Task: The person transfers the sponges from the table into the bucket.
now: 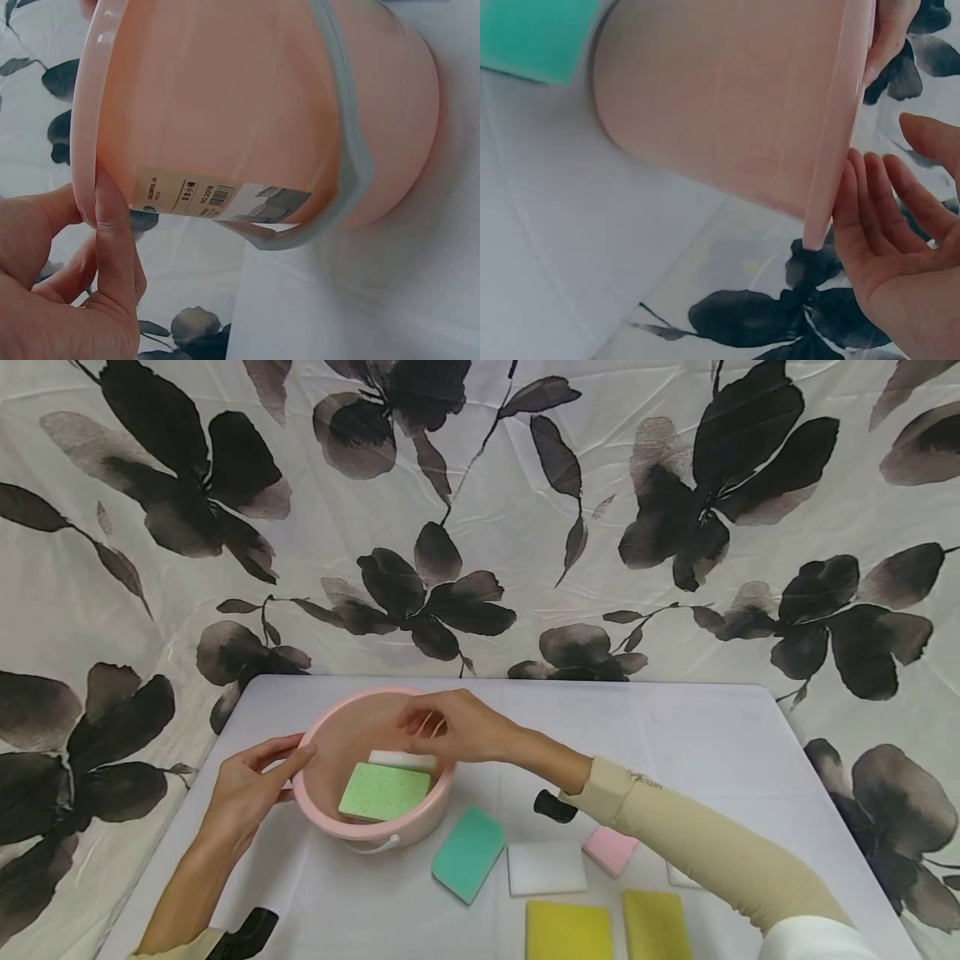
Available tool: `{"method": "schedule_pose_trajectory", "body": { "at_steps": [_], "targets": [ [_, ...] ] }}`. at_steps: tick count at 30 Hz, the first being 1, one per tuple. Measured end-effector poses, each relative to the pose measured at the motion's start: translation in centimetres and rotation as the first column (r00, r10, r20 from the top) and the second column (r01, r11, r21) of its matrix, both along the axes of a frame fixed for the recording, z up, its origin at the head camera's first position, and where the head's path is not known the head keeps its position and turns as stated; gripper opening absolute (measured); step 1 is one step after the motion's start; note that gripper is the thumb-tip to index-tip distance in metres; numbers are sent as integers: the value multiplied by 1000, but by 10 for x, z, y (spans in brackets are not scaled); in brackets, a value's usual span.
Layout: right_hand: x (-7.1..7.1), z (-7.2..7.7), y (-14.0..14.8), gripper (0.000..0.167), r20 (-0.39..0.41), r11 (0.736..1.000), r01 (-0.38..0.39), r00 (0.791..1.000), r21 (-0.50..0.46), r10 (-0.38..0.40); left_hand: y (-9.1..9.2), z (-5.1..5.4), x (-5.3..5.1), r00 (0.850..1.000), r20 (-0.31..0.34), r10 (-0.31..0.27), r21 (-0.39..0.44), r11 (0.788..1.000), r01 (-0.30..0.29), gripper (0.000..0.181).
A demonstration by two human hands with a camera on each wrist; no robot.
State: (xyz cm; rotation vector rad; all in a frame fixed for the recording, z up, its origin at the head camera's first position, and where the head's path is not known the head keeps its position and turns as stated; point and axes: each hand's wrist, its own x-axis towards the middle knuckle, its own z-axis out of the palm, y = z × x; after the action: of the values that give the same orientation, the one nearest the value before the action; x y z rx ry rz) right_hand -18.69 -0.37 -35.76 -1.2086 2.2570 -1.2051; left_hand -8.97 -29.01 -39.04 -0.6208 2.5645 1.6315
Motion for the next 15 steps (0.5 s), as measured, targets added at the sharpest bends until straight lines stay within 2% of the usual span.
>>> {"method": "schedule_pose_trajectory", "body": {
  "at_steps": [7,15],
  "targets": [
    [3,0,20,23,-8,997,34,999,-70,-35,0,0,-1,1000,1,5,4,1000,-5,66],
    [9,-4,42,22,11,991,92,996,-100,-92,0,0,-1,1000,2,4,-2,1000,-4,66]
  ]
}}
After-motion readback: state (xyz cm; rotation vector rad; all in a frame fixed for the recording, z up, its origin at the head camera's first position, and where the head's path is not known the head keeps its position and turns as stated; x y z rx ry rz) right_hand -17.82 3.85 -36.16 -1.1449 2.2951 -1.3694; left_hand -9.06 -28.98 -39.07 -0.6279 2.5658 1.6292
